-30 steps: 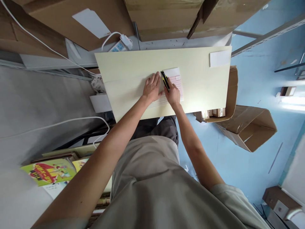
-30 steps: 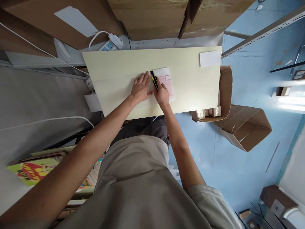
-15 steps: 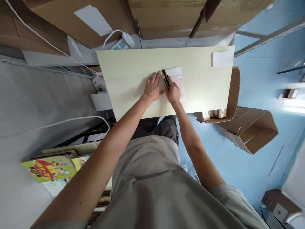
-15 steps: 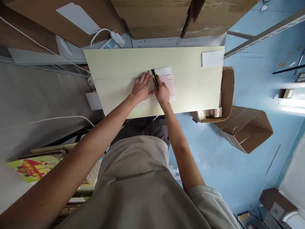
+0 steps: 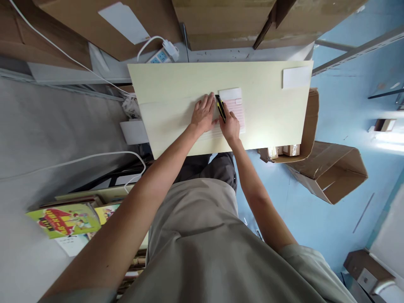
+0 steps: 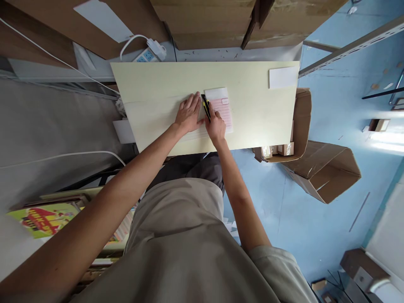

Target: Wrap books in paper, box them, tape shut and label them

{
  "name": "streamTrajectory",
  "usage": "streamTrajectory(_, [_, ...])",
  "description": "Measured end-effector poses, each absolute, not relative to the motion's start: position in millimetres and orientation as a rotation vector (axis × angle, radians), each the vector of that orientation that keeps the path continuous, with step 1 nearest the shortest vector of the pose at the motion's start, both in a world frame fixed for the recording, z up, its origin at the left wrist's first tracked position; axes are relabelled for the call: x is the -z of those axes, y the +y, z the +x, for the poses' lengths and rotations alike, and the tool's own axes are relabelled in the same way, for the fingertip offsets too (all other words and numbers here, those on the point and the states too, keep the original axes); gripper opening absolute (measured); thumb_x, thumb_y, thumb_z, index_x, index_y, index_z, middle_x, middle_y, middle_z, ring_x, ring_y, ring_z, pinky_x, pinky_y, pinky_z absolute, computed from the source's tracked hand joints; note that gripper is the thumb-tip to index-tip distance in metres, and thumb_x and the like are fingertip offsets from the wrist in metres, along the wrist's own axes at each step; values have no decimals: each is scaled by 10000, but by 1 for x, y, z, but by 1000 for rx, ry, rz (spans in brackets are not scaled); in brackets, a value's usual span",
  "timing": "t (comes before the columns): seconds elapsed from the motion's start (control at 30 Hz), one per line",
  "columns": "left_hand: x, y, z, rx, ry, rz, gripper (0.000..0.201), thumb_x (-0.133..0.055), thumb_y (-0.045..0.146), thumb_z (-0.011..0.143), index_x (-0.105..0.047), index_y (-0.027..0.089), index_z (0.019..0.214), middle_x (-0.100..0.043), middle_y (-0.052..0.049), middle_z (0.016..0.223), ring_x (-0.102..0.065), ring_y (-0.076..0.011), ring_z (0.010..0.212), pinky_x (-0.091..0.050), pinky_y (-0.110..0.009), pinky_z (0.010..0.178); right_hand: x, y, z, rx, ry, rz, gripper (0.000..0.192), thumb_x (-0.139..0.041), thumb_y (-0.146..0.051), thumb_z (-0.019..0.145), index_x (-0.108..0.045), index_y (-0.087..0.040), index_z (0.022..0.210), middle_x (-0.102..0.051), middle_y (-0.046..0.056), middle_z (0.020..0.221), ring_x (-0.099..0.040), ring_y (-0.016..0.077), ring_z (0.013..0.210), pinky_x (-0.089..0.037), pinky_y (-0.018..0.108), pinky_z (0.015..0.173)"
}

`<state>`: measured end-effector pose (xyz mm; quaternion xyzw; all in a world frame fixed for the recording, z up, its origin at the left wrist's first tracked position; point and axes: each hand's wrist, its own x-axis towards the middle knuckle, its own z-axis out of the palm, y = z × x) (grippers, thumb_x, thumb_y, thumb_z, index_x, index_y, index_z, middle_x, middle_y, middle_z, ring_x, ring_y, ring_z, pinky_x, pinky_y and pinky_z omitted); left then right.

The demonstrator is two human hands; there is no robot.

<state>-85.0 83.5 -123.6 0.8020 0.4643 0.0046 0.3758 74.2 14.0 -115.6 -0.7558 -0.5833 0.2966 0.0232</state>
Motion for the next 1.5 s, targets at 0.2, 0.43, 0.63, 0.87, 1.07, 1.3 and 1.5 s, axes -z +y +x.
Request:
streamTrajectory(0.2, [122, 83, -85, 23, 1198, 2074, 1043, -643, 567, 1069, -203, 101, 1892, -143, -206, 1973, -109, -464, 1840, -123, -675, 1486, 122, -1, 75, -904, -1811, -2339, 743, -382, -351, 1195, -190, -322, 1912, -735, 154, 1455, -773, 352, 1191, -641, 499, 1022])
streamTrajectory(0.43, [121, 82, -86, 22, 1186, 2077, 1088, -670, 573, 1056, -166, 103, 1898, -130, -222, 1971, -91, -466, 1842, -127, -682, 1479, 117, -15, 72, -920, -1778, -2412, 674, -325, -400, 1226, -304, -290, 1891, -725, 164, 1436, -769, 313, 1109, -634, 450, 983])
streamTrajectory(0.63, [124, 82, -86, 3, 1183, 2062, 1115, -668, 626, 1040, -178, 106, 1896, -134, -221, 1971, -84, -466, 1843, -121, -686, 1479, 109, -26, 70, -945, -1782, -2432, 675, -339, -358, 1221, -309, -272, 1891, -729, 169, 1399, -761, 311, 1102, -633, 441, 967])
streamTrajectory(0.87, [127, 83, -86, 26, 1184, 2064, 1143, -648, 662, 1036, -149, 104, 1900, -108, -215, 1976, -61, -451, 1847, -102, -667, 1487, 107, -42, 67, -906, -1770, -2437, 712, -349, -324, 1198, -252, -316, 1903, -755, 151, 1376, -752, 308, 1058, -642, 422, 938])
streamTrajectory(1.07, [124, 83, -86, 40, 1192, 2033, 1116, -653, 633, 1040, -160, 124, 1902, -93, -197, 1981, -41, -450, 1850, -93, -668, 1489, 90, -52, 64, -950, -1780, -2517, 705, -376, -307, 1192, -300, -295, 1893, -745, 168, 1403, -768, 312, 1064, -639, 421, 952])
streamTrajectory(1.3, [119, 83, -84, -3, 1188, 1983, 1154, -726, 605, 1009, -166, 131, 1900, -127, -204, 1975, -47, -443, 1851, -65, -689, 1486, 78, -62, 62, -1024, -1773, -2561, 709, -397, -312, 1207, -265, -272, 1902, -734, 184, 1436, -779, 322, 1104, -617, 384, 933])
streamTrajectory(1.5, [118, 83, -84, 36, 1182, 1967, 1196, -733, 645, 989, -164, 111, 1896, -80, -220, 1977, -18, -459, 1849, -34, -710, 1479, 75, -76, 65, -1060, -1720, -2544, 692, -419, -318, 1207, -313, -292, 1890, -751, 156, 1372, -776, 312, 1064, -609, 378, 928])
